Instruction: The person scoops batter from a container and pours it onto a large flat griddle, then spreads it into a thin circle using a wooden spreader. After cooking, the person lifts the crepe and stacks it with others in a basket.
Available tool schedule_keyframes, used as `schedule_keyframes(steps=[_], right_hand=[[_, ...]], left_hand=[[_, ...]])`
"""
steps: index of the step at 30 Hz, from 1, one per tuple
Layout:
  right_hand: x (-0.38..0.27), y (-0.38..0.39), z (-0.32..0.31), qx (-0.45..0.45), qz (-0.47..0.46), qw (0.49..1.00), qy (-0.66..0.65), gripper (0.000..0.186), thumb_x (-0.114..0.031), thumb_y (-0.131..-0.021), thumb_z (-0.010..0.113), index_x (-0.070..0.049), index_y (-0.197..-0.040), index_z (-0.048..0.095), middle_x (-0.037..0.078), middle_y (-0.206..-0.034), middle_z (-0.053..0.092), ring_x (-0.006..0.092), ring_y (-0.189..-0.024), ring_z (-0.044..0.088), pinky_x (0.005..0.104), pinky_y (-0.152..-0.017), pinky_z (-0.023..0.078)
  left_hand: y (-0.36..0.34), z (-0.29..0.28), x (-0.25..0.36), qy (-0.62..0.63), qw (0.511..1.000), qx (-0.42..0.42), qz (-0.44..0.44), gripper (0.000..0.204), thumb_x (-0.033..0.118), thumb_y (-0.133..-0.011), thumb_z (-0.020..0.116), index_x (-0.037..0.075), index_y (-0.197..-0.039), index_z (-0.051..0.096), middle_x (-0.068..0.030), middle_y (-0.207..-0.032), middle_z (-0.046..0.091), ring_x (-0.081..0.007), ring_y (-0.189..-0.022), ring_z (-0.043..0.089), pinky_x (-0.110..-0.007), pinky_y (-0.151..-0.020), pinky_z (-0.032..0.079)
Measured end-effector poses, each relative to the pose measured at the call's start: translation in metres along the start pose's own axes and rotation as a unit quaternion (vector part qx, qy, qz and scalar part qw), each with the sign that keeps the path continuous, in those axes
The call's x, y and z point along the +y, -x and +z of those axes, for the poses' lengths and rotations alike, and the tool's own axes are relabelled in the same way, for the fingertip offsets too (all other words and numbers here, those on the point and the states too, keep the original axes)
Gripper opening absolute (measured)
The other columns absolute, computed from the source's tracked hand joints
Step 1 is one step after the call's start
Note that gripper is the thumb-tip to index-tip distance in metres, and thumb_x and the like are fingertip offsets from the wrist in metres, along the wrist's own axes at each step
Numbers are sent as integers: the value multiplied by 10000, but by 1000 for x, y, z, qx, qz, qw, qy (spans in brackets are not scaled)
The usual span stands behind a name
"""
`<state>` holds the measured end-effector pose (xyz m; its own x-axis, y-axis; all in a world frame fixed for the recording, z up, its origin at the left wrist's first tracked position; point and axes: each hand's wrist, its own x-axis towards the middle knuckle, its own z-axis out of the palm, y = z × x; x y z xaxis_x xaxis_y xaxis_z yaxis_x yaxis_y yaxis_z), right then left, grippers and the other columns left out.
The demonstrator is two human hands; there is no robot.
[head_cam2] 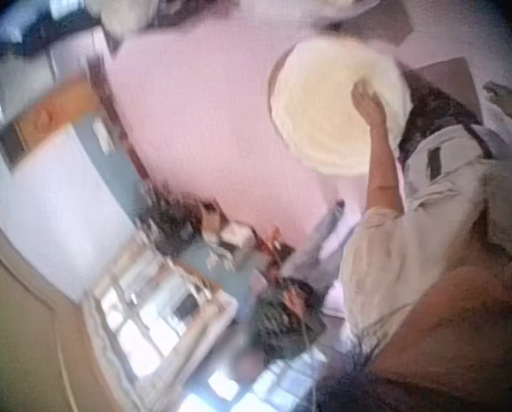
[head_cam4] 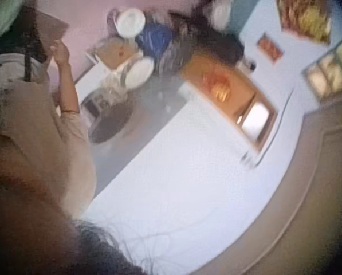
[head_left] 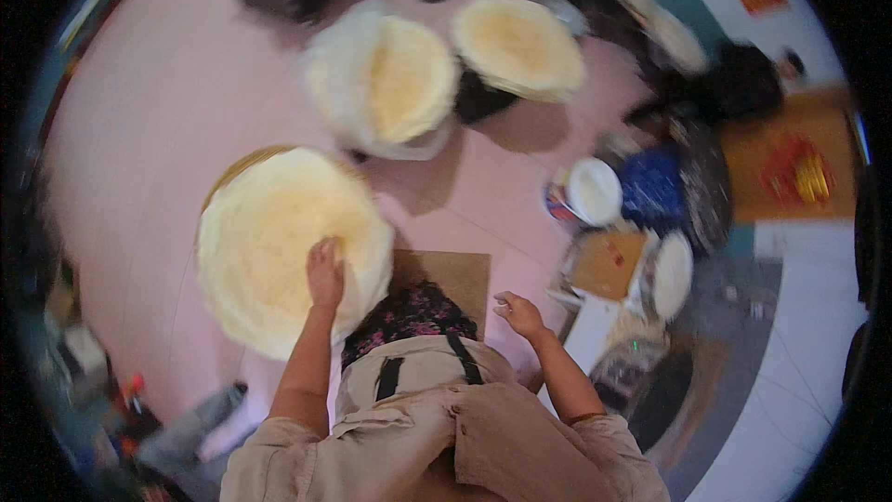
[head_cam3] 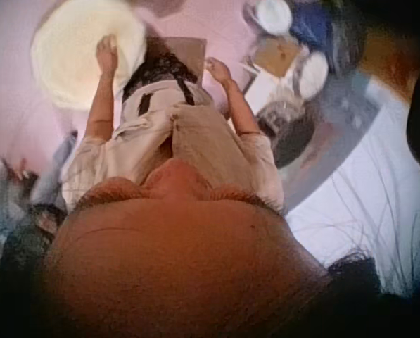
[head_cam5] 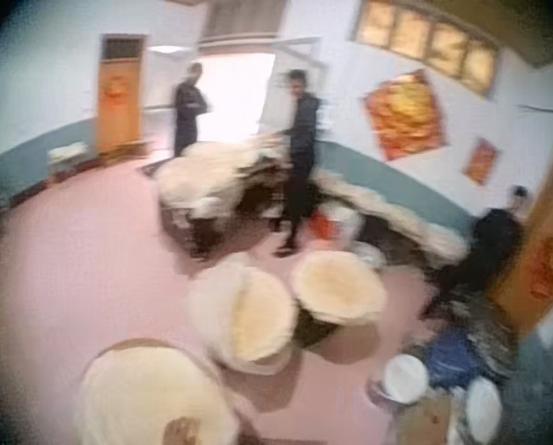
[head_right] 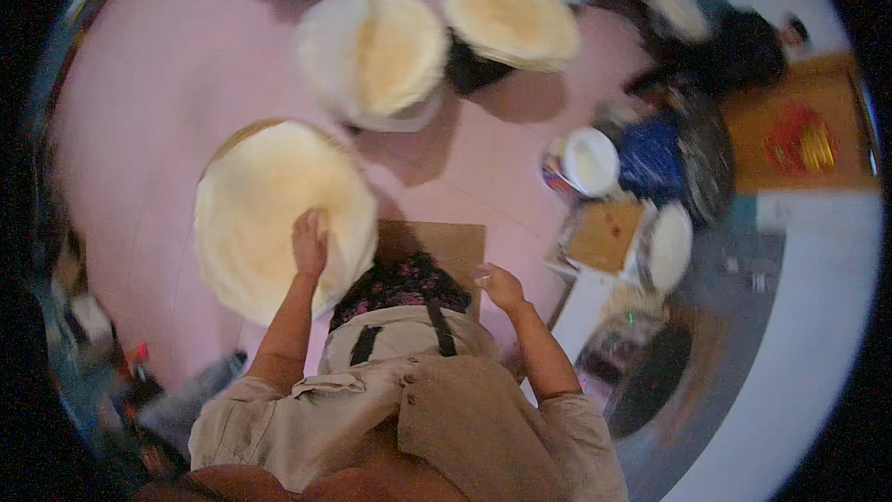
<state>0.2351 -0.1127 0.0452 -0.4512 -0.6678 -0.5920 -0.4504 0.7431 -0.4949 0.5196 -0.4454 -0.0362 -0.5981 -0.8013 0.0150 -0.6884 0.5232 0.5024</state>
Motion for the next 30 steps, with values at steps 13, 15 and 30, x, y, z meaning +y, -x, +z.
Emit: schedule_keyframes(steps=[13,15,30], right_hand=[[236,378,201,510,347,748,-245,161,-157,-803,564,-84,-910,660,119,-938,658,312,-840,621,374,-767,490],[256,425,225,471,502,694,-212,175,-201,-813,574,-87,-917,656,132,-921,655,317,-844,625,418,-764,488],[558,551,366,686,343,149,-624,445,-384,-859,560,-116,-1213,550,54,-1156,597,227,-933,608,397,-776,484]], left_hand=[[-32,49,48,-81,990,-36,107,496,86,-834,586,16,-1297,424,-228,-1268,434,-391,-1197,394,-467,-995,363],[-22,53,81,-53,984,-66,156,487,85,-832,580,13,-1289,430,-230,-1267,431,-400,-1199,385,-475,-992,361],[160,197,386,-30,774,-413,479,250,108,-847,595,65,-1093,596,-154,-1093,551,-349,-1057,481,-446,-950,351]])
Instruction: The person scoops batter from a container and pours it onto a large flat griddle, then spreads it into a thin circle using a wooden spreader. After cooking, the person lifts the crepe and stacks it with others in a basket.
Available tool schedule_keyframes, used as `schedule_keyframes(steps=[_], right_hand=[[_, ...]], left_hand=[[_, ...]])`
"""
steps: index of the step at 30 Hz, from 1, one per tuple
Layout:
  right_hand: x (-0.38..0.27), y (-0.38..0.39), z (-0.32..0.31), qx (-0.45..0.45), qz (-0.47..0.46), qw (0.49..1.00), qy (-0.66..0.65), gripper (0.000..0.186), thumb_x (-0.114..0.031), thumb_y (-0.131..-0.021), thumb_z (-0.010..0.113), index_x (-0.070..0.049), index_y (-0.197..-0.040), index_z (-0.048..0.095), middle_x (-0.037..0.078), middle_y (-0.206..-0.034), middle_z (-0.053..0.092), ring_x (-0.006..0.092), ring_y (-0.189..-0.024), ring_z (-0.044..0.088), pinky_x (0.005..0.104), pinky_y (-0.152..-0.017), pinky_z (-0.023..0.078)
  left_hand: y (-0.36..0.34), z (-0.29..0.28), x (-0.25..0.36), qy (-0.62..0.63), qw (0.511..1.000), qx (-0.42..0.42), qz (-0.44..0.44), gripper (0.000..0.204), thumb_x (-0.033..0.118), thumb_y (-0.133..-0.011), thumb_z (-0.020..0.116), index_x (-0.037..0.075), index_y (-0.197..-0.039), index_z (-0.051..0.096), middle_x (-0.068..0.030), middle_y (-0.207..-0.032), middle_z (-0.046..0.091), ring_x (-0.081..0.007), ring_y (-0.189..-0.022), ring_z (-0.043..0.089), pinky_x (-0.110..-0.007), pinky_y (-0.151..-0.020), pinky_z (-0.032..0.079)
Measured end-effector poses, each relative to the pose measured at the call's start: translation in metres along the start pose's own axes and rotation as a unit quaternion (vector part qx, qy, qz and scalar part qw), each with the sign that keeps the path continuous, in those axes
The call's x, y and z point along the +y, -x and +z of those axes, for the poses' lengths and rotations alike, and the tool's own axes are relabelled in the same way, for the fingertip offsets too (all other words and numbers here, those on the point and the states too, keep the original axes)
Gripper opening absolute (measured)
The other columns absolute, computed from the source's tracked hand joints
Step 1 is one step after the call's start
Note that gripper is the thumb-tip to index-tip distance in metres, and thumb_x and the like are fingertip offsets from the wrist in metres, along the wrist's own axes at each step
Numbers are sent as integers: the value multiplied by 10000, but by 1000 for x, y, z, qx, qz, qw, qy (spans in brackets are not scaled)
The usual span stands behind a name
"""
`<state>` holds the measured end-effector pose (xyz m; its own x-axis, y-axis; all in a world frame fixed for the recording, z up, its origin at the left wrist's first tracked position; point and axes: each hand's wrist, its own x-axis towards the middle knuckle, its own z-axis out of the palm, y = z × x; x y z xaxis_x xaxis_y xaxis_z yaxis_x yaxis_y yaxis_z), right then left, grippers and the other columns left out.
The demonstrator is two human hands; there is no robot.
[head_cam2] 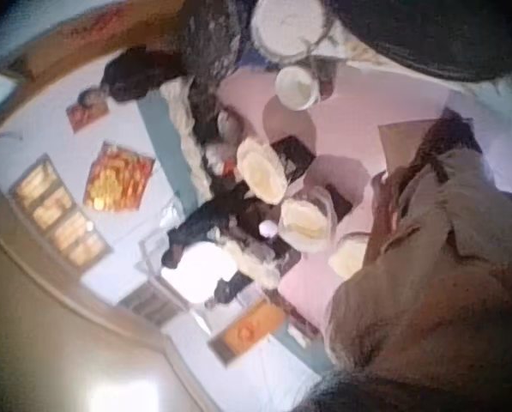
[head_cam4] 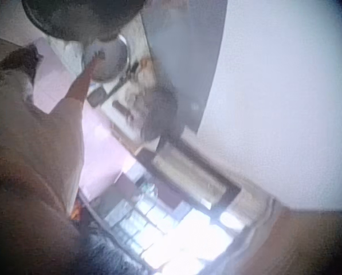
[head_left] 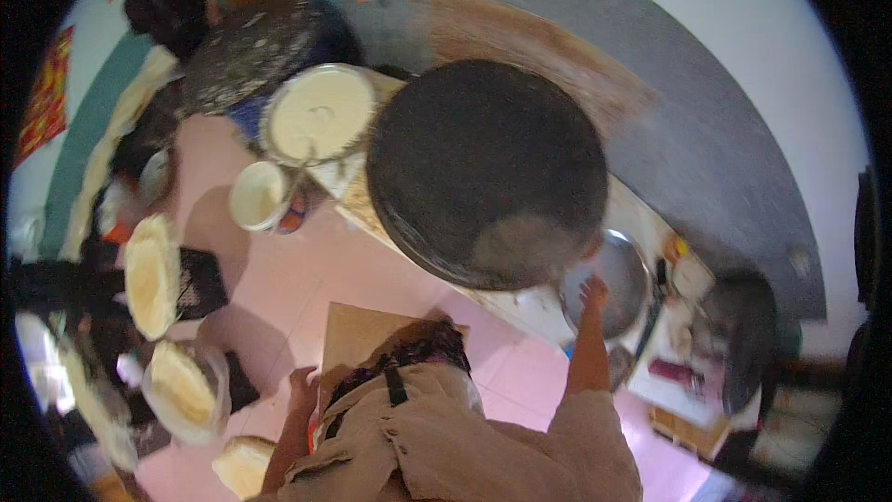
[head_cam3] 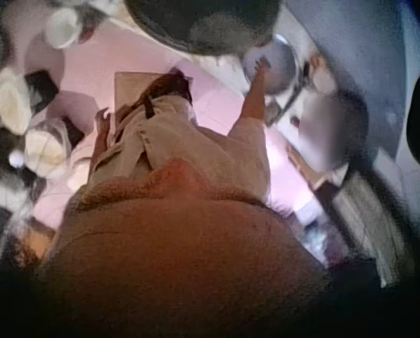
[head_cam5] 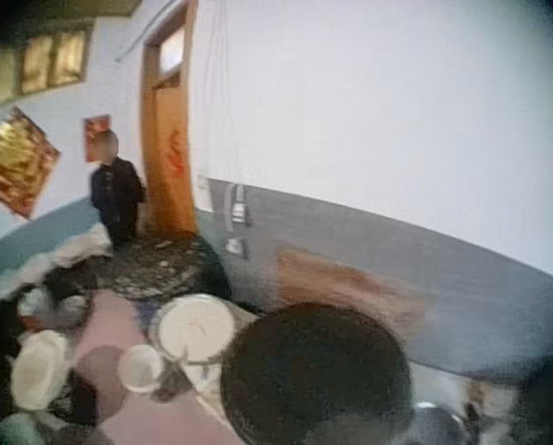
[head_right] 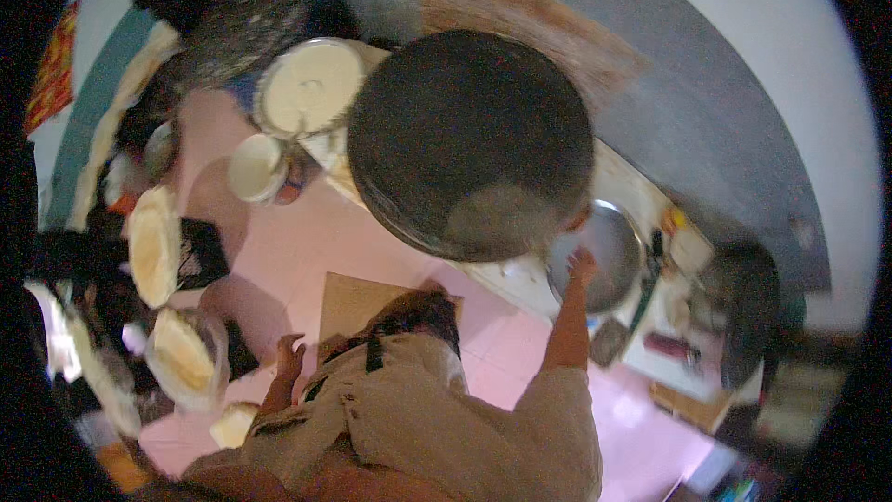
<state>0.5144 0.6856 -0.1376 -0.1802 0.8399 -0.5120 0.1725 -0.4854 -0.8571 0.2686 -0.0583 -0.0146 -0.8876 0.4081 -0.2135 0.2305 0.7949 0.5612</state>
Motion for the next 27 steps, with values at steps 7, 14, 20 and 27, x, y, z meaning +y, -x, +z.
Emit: schedule_keyframes(steps=[7,14,20,27], right_hand=[[-9,-58,33,-17,26,1000,-5,414,-402,-835,660,-47,-1044,615,32,-779,596,143,-777,561,338,-570,427],[9,37,-42,107,-57,989,86,635,-375,-806,685,-9,-1279,471,203,-1332,437,364,-1104,491,419,-835,484],[3,28,-47,209,-50,885,413,610,-361,-762,719,4,-1221,550,203,-1111,621,332,-903,614,410,-791,511],[-4,12,-14,197,-27,957,210,500,-241,-784,708,97,-1122,561,191,-971,637,331,-816,632,465,-613,527]], left_hand=[[-81,-11,123,-44,997,-51,27,290,124,-812,642,88,-1098,604,-125,-1063,574,-327,-1046,491,-422,-947,370],[-130,1,96,-2,997,-3,-75,268,106,-801,654,43,-1061,639,-163,-1038,618,-316,-1056,529,-401,-938,412],[-293,-14,24,283,937,154,-135,331,340,-929,502,78,-1117,576,-94,-1038,627,-219,-944,579,-376,-833,452],[-461,-88,81,583,761,-158,-236,557,541,-917,433,49,-1165,517,-114,-1052,605,-228,-854,574,-461,-828,465]])
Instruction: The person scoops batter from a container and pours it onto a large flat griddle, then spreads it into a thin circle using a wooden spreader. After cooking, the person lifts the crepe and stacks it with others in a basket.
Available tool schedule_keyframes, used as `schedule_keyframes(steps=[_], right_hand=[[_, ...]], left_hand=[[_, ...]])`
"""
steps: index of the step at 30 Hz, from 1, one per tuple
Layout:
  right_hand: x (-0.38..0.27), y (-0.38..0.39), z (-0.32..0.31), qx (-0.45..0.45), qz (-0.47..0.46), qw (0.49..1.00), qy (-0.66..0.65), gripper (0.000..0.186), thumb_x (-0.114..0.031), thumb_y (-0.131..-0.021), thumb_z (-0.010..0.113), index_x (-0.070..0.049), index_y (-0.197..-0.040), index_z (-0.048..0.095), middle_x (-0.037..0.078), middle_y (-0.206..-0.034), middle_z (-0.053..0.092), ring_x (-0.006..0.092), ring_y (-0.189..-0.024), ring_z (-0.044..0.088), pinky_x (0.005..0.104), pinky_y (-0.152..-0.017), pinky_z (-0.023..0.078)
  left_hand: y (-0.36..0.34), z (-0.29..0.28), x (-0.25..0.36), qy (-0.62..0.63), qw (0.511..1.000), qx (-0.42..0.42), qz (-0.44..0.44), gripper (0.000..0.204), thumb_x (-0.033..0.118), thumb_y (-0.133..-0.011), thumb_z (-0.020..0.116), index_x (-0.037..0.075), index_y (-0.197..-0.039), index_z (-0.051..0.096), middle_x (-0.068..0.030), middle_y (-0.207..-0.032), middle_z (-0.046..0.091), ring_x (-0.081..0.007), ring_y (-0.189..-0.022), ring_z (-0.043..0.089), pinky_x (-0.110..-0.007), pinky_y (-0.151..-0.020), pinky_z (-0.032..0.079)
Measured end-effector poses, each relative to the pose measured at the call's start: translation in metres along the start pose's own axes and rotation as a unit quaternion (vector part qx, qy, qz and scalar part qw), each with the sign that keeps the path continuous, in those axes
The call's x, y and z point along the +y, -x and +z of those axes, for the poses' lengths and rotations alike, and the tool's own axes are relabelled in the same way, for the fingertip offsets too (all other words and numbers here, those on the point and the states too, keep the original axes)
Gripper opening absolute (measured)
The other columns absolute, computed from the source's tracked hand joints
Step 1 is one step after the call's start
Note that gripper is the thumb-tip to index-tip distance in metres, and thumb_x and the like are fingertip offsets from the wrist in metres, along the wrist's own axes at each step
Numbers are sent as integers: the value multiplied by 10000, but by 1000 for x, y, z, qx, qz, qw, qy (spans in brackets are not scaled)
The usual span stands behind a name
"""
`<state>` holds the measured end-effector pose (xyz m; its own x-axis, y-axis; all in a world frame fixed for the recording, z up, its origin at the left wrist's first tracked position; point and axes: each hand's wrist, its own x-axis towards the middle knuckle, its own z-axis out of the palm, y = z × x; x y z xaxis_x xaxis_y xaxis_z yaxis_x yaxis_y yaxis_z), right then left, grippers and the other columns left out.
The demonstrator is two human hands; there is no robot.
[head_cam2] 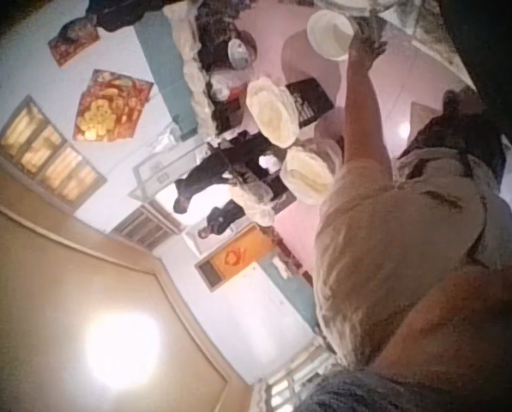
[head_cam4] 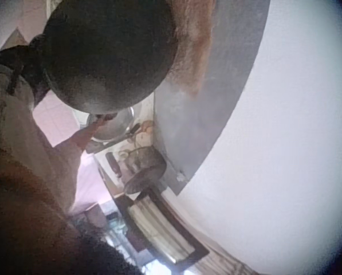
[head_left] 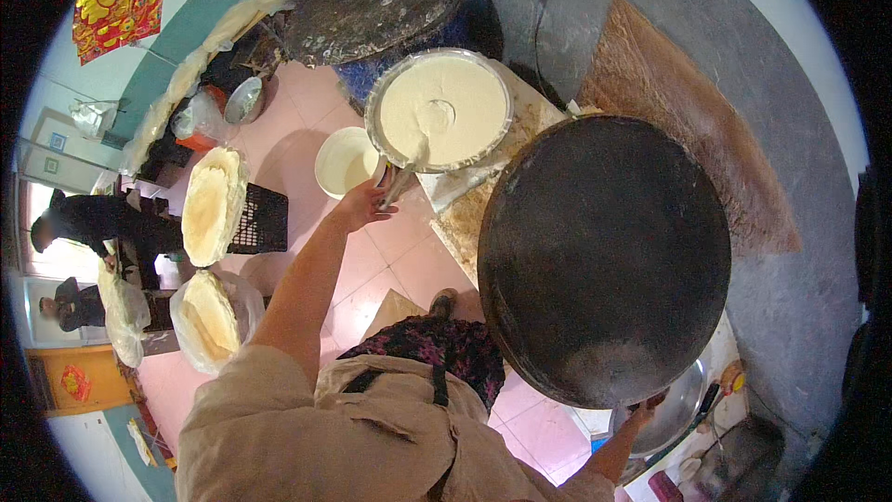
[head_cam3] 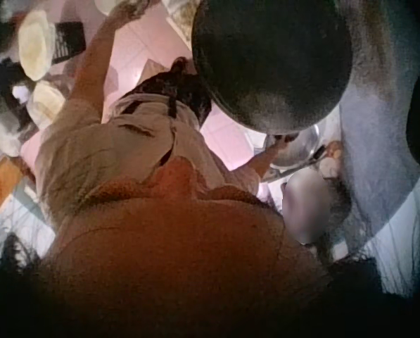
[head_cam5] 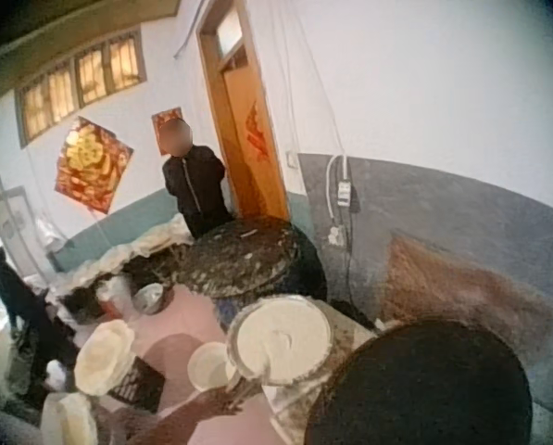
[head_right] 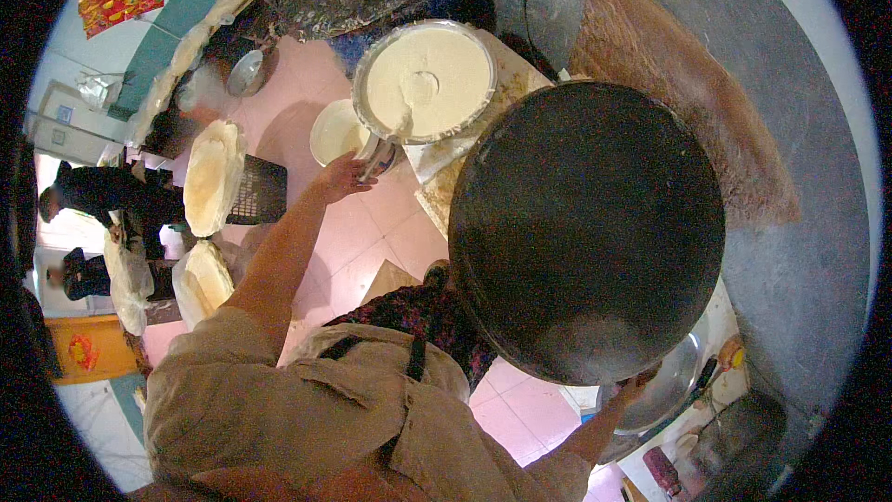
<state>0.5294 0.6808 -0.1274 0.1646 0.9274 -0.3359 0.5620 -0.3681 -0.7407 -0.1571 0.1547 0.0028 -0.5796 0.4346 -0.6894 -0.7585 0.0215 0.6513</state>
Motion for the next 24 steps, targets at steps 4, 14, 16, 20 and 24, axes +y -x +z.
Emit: schedule_keyframes(steps=[4,14,16,20,24], right_hand=[[-39,28,-5,53,-48,997,38,598,-395,-768,704,63,-1124,563,202,-999,640,307,-807,628,425,-636,534],[-99,40,-48,108,-139,976,130,520,-338,-892,583,-27,-1299,492,204,-1248,550,322,-1008,585,391,-859,466],[-104,33,-61,136,-208,949,195,528,-331,-888,591,-30,-1309,483,202,-1241,557,321,-999,589,378,-857,465],[-152,74,-40,124,-140,971,151,523,-308,-887,595,-40,-1320,479,196,-1229,569,317,-974,599,374,-840,467],[-141,59,-50,134,-230,948,175,509,-322,-887,593,-10,-1280,512,208,-1205,580,329,-951,609,397,-822,482]], left_hand=[[-44,31,23,128,985,-114,-24,405,397,-958,450,17,-1074,527,-75,-877,602,-190,-700,566,-377,-765,503],[-36,62,77,-235,970,53,42,143,151,-904,520,12,-886,491,-54,-566,493,-158,-413,430,-278,-390,376],[-18,42,96,-574,796,94,165,244,136,-876,525,25,-1081,453,-138,-724,568,-256,-532,527,-352,-477,443],[53,42,129,-754,581,157,265,473,125,-869,501,101,-1326,380,-206,-904,643,-359,-701,634,-453,-592,516],[50,14,129,-769,529,158,321,571,102,-827,500,102,-1377,345,-173,-825,642,-349,-710,649,-438,-592,523]])
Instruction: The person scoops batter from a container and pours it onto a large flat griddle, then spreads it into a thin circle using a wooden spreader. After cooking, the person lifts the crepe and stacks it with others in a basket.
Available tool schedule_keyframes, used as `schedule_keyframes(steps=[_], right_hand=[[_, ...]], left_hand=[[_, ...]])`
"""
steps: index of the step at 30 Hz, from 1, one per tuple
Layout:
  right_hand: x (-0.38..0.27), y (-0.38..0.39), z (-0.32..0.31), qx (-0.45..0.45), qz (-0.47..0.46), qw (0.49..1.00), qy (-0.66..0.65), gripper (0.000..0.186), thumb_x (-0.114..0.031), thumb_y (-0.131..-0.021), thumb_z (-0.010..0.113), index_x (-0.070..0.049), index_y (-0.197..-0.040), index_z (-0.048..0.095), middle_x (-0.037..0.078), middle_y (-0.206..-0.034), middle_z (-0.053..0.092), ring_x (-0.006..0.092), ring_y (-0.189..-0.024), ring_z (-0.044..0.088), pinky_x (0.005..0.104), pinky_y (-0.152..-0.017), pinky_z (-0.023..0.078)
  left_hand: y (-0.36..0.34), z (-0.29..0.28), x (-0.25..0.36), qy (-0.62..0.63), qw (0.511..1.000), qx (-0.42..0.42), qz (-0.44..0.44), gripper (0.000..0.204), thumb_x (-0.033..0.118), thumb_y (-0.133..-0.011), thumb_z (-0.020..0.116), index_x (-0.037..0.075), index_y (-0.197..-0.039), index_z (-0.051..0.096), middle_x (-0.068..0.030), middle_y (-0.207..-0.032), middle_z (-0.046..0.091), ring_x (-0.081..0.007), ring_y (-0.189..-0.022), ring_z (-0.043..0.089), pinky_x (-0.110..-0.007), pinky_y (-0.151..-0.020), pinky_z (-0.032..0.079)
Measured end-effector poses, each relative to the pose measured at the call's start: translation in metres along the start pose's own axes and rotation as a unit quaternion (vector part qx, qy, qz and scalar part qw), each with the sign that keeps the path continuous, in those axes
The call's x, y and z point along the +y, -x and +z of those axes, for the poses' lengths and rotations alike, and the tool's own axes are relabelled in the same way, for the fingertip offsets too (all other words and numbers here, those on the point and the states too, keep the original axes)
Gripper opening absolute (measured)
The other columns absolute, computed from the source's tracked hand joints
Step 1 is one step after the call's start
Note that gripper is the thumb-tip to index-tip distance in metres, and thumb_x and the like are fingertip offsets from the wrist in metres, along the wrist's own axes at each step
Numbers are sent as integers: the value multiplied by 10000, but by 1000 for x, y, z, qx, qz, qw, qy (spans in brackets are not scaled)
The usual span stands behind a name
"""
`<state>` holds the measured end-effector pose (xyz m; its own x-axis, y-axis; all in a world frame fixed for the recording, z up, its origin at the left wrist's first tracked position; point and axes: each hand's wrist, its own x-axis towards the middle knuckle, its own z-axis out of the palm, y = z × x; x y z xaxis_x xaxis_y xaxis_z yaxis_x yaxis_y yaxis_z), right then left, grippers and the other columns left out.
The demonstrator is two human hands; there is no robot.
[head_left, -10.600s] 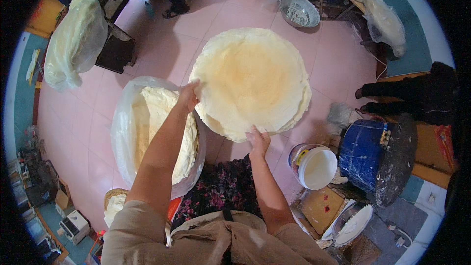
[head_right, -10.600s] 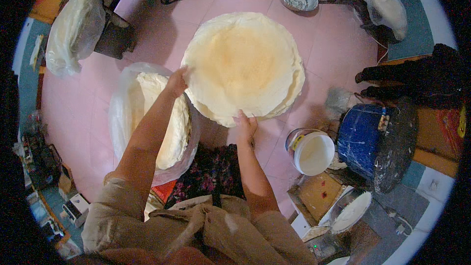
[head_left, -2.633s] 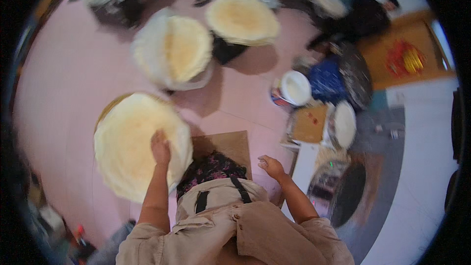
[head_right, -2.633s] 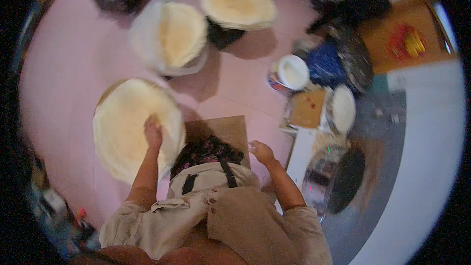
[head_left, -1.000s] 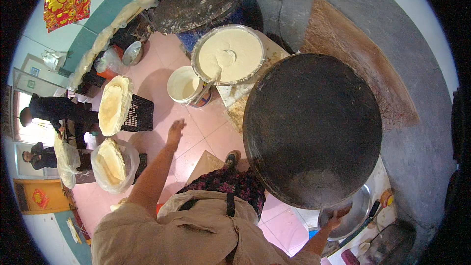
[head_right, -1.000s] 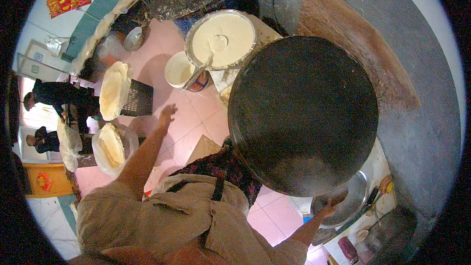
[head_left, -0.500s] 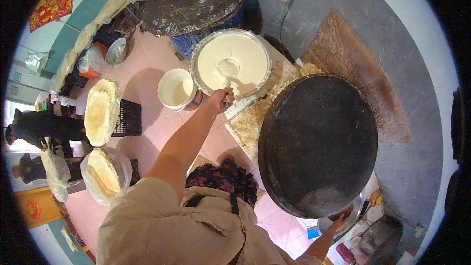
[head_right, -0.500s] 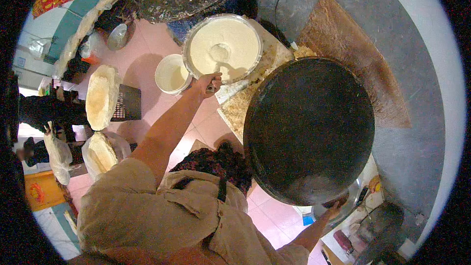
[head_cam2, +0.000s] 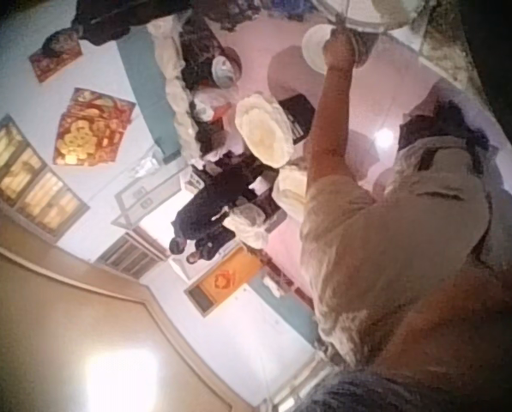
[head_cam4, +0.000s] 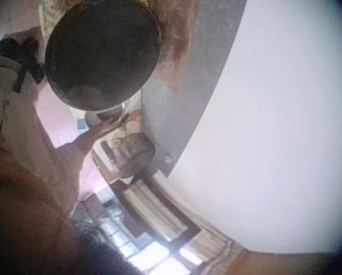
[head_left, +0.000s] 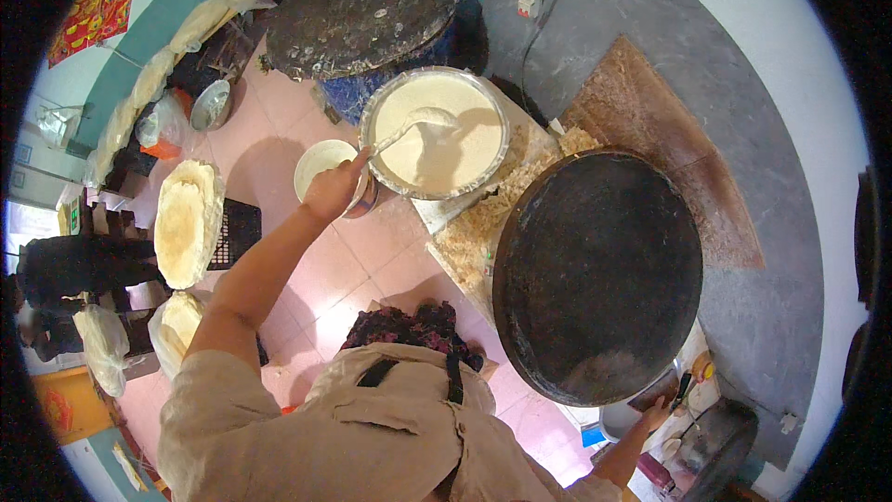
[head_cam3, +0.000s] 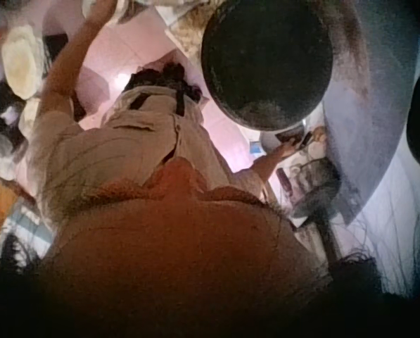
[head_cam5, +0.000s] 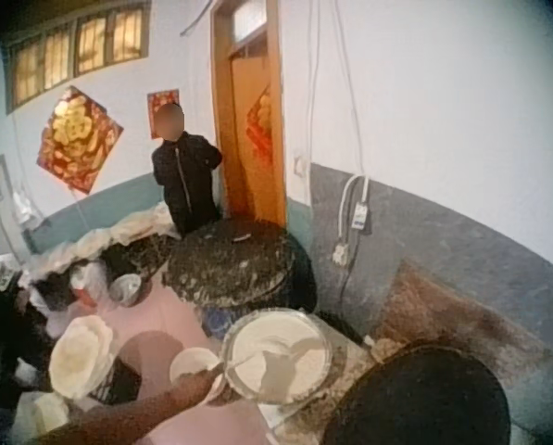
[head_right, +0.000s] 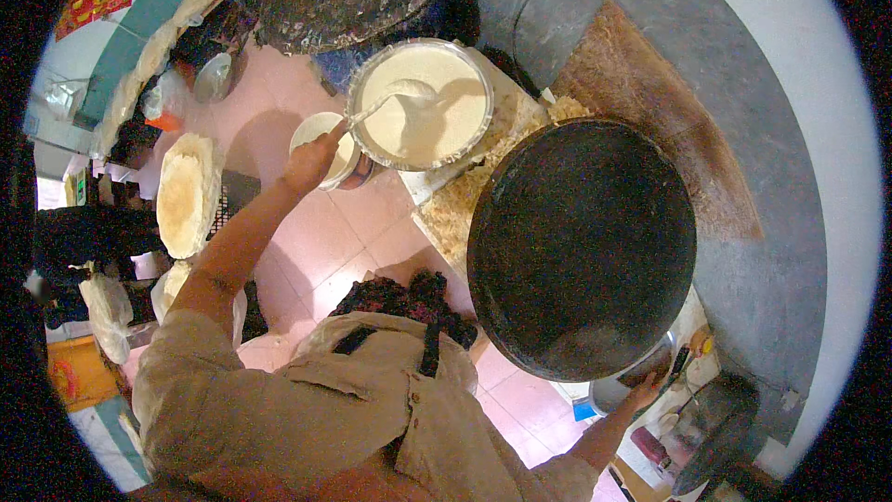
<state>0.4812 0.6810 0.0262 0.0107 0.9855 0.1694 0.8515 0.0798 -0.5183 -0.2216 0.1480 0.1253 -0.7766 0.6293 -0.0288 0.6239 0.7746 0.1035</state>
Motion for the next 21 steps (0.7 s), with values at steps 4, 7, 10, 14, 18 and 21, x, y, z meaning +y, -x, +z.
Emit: schedule_keyframes(steps=[4,7,10,14,18,21], right_hand=[[-3,-8,2,-58,30,997,43,501,-327,-868,587,52,-1196,556,249,-1149,595,354,-986,599,412,-869,460],[33,-30,-6,-59,37,989,127,481,-318,-856,585,85,-1118,593,271,-1054,623,385,-955,609,425,-848,466],[26,-17,-4,-72,39,990,111,471,-316,-849,595,102,-1067,609,276,-971,644,403,-872,625,442,-782,482],[24,-13,-18,-69,25,978,195,490,-346,-836,616,110,-1015,624,282,-954,644,406,-849,626,447,-763,481],[10,2,-17,-77,19,983,164,491,-352,-824,632,114,-979,630,276,-938,648,404,-834,626,444,-747,483],[54,-11,-32,-54,16,984,169,501,-352,-817,641,125,-971,626,286,-920,645,411,-820,624,444,-735,486]], left_hand=[[-1,3,-8,-14,1000,-1,-1,578,106,-855,478,125,-1410,319,-183,-805,646,-334,-682,646,-441,-581,514],[-17,48,-47,34,999,-14,10,549,119,-869,488,125,-1399,343,-215,-768,647,-343,-682,646,-458,-591,501],[-20,27,-24,60,990,-106,-74,534,107,-890,458,150,-1407,330,-271,-933,624,-410,-839,624,-480,-723,510],[-44,86,-46,119,990,-4,-73,524,104,-868,480,128,-1380,370,-261,-932,631,-406,-860,622,-486,-756,494],[-73,99,-16,180,965,-12,-192,455,127,-852,474,117,-1307,463,-251,-978,633,-392,-919,618,-461,-805,486],[-87,150,6,269,936,6,-227,417,129,-841,494,83,-1255,503,-245,-968,638,-399,-931,612,-453,-821,484]])
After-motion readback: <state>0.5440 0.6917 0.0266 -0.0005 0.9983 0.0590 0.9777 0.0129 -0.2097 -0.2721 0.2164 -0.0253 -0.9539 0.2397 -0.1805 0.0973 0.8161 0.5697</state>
